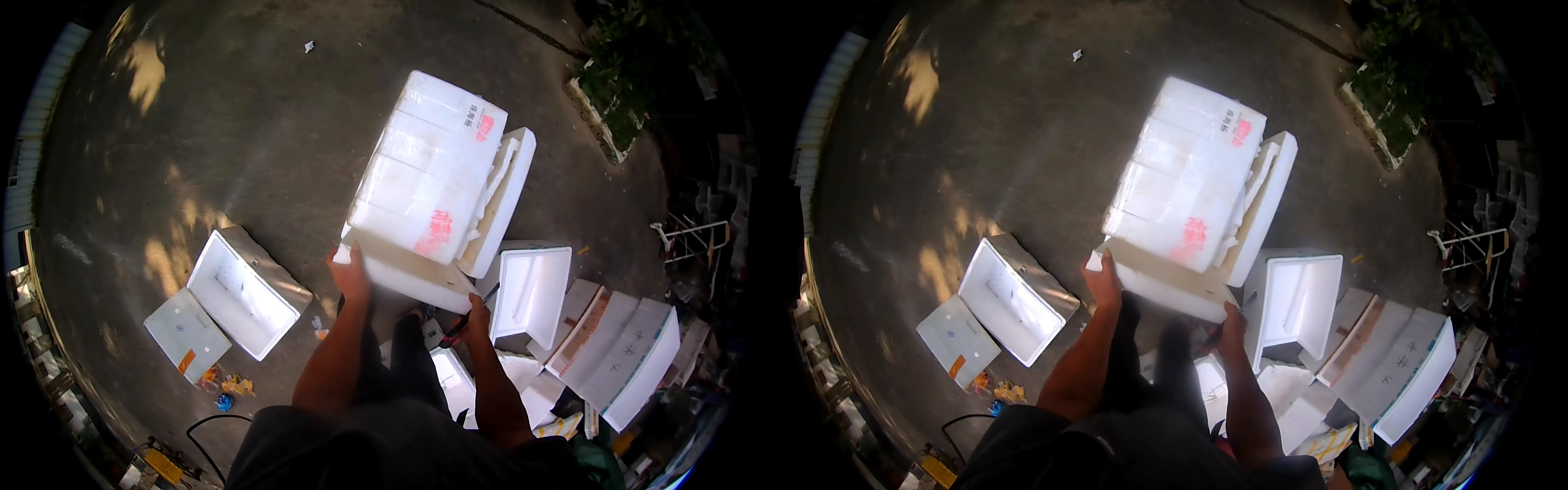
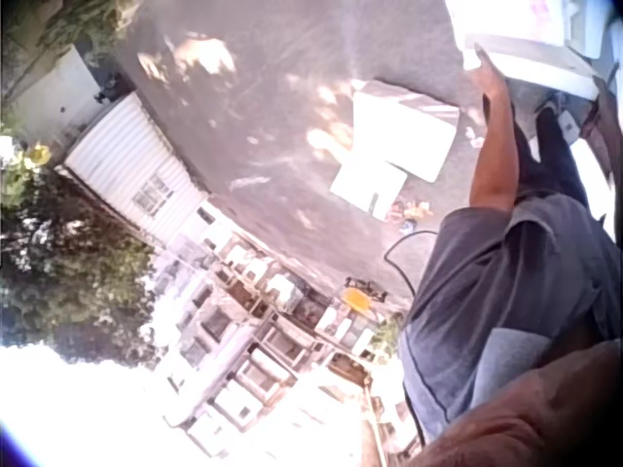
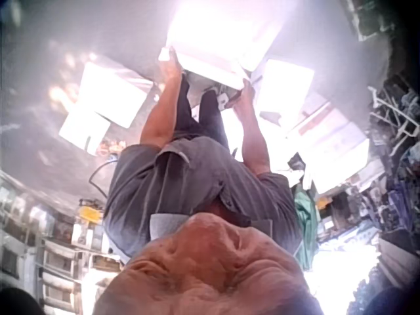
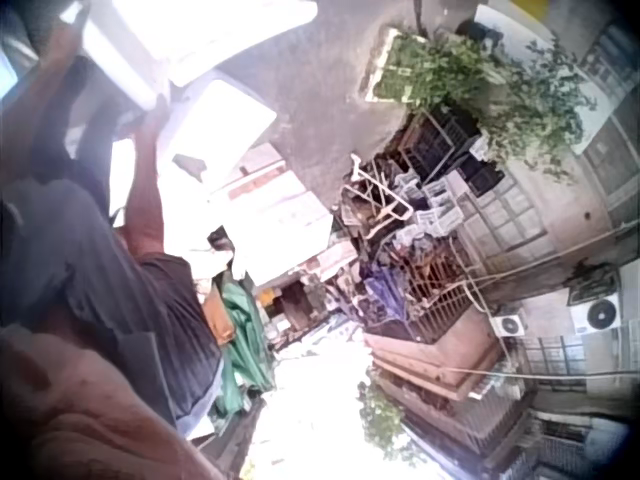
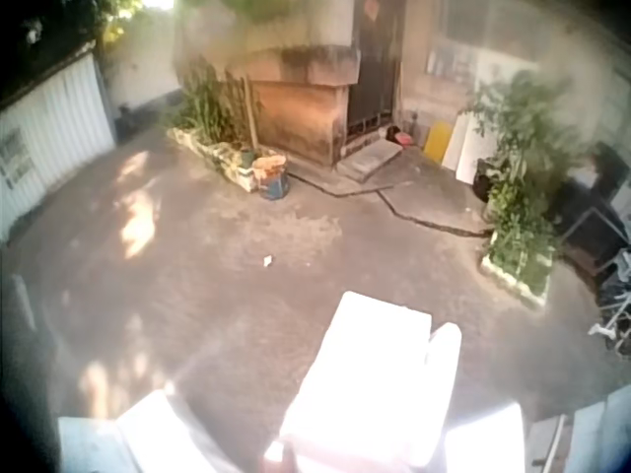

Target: The person cuts through tape and plastic wrapping on multiple styrofoam coolers using a utility knife.

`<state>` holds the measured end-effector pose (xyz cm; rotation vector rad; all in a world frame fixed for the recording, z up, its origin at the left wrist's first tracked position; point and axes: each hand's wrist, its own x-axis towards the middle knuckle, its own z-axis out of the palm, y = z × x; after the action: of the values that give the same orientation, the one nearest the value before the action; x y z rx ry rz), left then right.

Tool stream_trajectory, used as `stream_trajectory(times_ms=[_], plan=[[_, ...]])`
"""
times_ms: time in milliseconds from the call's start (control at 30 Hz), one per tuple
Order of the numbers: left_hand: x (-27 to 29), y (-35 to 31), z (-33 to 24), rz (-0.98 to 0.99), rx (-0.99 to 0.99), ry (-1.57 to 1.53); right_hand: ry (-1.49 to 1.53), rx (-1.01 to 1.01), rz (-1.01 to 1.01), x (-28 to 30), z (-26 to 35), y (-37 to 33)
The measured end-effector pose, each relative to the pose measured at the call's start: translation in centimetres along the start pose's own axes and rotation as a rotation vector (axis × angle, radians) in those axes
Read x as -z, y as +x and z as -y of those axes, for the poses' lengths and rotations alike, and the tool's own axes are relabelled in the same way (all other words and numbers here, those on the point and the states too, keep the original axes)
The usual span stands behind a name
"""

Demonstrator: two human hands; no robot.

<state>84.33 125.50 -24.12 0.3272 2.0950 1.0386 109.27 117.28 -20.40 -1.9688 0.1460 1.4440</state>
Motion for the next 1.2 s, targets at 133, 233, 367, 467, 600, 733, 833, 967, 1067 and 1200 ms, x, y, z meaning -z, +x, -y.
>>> stream_trajectory(times_ms=[133, 233, 367, 467, 600, 733, 833, 967, 1067, 1200], plan=[[-1.7, 2.9, 3.2, -0.021, -0.031, -0.140, 0.007, -0.018, -0.010, -0.7, -0.9, 3.3], [-2.1, 3.4, 4.4, -0.004, -0.033, -0.159, 0.026, -0.021, -0.023, -1.6, -0.5, 3.0], [-2.4, 3.5, 2.8, 0.018, -0.008, -0.101, 0.093, -0.012, 0.043, -0.4, -2.8, 7.2], [-1.3, 5.9, 5.0, 0.098, -0.048, -0.135, -0.003, 0.022, 0.014, -1.7, -3.4, 7.7], [-4.3, 2.6, 0.3, 0.064, -0.145, -0.003, -0.113, 0.133, -0.016, 0.3, -5.9, 9.8], [-1.2, 8.1, 4.1, 0.160, 0.086, -0.174, -0.163, -0.039, 0.155, -1.1, 1.1, 2.1], [-1.2, 4.0, 1.6, 0.201, 0.206, 0.051, -0.028, 0.139, 0.074, 4.0, -2.9, -0.3], [-0.8, 4.8, 2.6, -0.058, 0.072, 0.319, 0.100, -0.019, 0.074, 10.9, -8.8, -2.4], [0.1, 9.0, 3.2, -0.081, -0.016, 0.745, 0.211, -0.156, 0.051, 16.3, -12.8, -4.2], [-2.7, 8.7, 2.0, -0.081, -0.585, 1.095, 0.230, 0.432, -0.039, 21.2, -23.5, -3.0]])
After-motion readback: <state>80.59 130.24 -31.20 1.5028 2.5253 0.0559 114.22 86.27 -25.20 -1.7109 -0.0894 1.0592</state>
